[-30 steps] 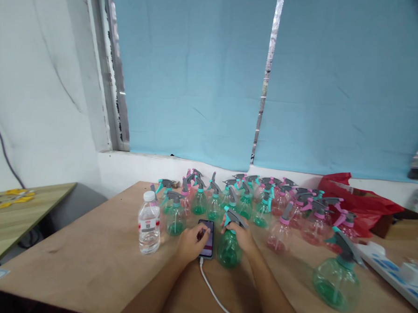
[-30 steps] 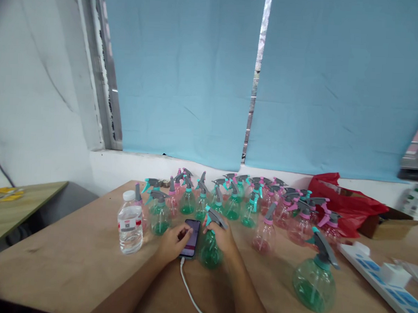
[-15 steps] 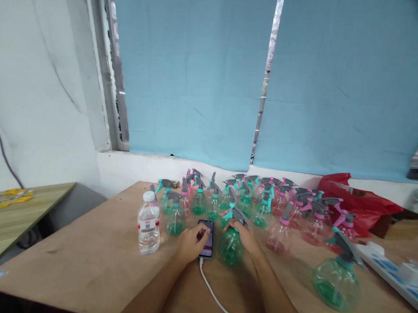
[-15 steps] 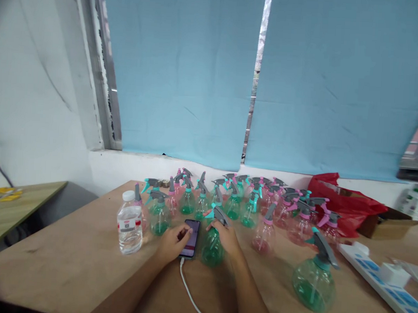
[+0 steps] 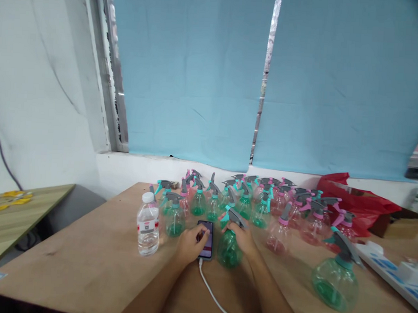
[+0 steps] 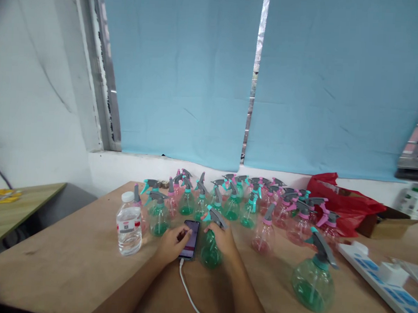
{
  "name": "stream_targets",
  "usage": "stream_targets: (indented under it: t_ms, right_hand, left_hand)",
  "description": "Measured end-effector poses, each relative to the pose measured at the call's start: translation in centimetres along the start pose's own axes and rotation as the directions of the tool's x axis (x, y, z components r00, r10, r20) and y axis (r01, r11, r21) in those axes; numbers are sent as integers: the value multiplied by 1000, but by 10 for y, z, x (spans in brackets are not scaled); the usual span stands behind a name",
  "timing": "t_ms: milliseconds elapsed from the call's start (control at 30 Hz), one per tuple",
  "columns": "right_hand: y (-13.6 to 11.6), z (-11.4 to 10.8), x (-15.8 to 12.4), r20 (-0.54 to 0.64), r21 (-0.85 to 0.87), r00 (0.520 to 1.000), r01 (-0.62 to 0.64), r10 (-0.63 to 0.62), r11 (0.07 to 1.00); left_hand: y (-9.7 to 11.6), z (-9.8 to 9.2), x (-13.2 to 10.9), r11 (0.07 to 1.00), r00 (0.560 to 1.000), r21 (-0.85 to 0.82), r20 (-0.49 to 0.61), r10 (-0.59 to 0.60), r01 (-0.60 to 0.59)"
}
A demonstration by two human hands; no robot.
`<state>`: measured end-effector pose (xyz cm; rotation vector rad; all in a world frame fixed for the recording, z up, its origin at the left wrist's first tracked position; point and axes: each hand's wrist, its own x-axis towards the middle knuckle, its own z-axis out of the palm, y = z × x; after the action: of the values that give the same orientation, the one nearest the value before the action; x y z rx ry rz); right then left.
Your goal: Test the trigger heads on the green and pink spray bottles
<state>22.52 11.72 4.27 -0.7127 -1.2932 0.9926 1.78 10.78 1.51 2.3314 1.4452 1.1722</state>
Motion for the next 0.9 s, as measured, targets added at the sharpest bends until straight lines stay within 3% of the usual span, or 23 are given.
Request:
stream_targets:
  t_ms: [467, 700, 900]
  right_hand:
    - [-4, -2, -2, 64, -46, 998, 16, -13, 999]
    - [-6, -7, -1, -5, 52, 1000, 8, -8, 999]
    - [7, -4, -1, -33, -75, 999, 30, -32, 997]
  left_hand:
    - [2, -2, 0, 999, 999, 16, 19, -28, 28]
    - [1, -2, 1, 1000, 999, 5, 25, -26, 26]
    - [0, -2, 1, 999, 999, 20, 31, -33, 32]
